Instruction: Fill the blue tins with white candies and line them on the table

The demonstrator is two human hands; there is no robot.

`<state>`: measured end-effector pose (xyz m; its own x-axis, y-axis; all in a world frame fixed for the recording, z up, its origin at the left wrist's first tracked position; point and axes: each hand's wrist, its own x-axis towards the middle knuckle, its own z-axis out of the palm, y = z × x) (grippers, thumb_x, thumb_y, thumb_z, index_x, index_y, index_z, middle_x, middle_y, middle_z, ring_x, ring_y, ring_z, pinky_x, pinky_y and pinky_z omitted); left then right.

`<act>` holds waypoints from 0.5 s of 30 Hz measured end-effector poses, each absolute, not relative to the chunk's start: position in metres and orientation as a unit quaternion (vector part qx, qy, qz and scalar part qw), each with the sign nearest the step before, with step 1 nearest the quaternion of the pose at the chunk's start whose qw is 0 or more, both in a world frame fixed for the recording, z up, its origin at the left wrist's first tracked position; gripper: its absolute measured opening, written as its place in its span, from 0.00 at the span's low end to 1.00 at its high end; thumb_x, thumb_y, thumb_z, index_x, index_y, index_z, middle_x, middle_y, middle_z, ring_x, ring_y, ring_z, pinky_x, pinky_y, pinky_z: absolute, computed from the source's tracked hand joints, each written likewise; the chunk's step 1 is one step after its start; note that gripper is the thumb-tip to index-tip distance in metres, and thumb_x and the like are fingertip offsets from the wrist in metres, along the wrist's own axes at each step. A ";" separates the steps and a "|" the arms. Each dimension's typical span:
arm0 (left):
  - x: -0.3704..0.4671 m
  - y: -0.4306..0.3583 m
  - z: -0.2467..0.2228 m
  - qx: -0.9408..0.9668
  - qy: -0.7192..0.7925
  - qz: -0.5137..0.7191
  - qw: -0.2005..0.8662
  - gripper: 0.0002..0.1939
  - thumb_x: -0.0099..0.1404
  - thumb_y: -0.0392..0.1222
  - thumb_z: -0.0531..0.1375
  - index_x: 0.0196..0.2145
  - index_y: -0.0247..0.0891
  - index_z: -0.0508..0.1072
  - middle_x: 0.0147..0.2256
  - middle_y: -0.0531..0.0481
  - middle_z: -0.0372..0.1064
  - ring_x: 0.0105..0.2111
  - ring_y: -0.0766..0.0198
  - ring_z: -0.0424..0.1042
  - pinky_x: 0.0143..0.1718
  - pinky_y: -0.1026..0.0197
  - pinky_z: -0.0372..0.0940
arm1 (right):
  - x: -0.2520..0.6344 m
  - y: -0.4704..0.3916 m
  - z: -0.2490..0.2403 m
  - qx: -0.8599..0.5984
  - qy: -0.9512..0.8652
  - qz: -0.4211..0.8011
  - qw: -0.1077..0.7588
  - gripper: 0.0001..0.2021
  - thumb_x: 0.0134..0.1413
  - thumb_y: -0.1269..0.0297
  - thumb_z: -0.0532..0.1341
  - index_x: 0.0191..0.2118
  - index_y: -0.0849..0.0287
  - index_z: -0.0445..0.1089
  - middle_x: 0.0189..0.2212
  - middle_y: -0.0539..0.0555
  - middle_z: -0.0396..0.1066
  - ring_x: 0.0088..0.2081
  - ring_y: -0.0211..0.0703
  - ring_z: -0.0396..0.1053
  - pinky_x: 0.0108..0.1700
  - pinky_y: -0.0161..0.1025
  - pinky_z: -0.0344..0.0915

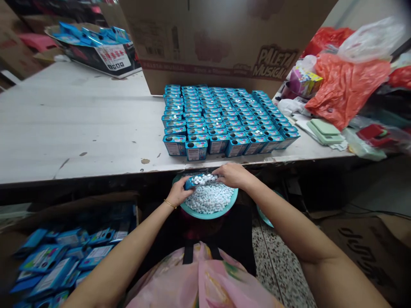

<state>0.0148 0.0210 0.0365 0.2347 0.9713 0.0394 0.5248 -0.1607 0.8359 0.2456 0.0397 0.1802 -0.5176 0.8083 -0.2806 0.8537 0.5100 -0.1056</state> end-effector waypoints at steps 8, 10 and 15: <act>0.017 0.022 0.033 0.693 0.544 0.306 0.360 0.24 0.48 0.42 0.59 0.45 0.37 0.66 0.39 0.49 0.68 0.39 0.60 0.66 0.45 0.58 0.59 | 0.223 0.037 0.206 0.481 0.863 -0.065 0.142 0.15 0.49 0.63 0.51 0.42 0.56 0.69 0.39 0.59 0.71 0.40 0.49 0.67 0.40 0.42 0.60; 0.016 0.023 0.033 0.691 0.543 0.307 0.364 0.24 0.48 0.43 0.59 0.45 0.37 0.66 0.39 0.49 0.68 0.40 0.60 0.66 0.45 0.58 0.59 | 0.224 0.036 0.206 0.484 0.862 -0.068 0.135 0.15 0.49 0.64 0.51 0.42 0.56 0.69 0.39 0.60 0.70 0.41 0.50 0.67 0.41 0.43 0.59; 0.016 0.026 0.030 0.686 0.532 0.322 0.377 0.24 0.47 0.43 0.60 0.45 0.36 0.67 0.39 0.48 0.68 0.40 0.60 0.66 0.44 0.58 0.59 | 0.234 0.036 0.202 0.482 0.866 -0.072 0.113 0.14 0.49 0.65 0.51 0.39 0.55 0.70 0.37 0.59 0.71 0.40 0.50 0.68 0.40 0.44 0.59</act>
<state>0.0163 0.0262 0.0298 0.2252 0.9734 0.0410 0.4872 -0.1490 0.8605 0.2344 0.0361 0.2020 -0.5098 0.8183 -0.2654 0.8508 0.5253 -0.0147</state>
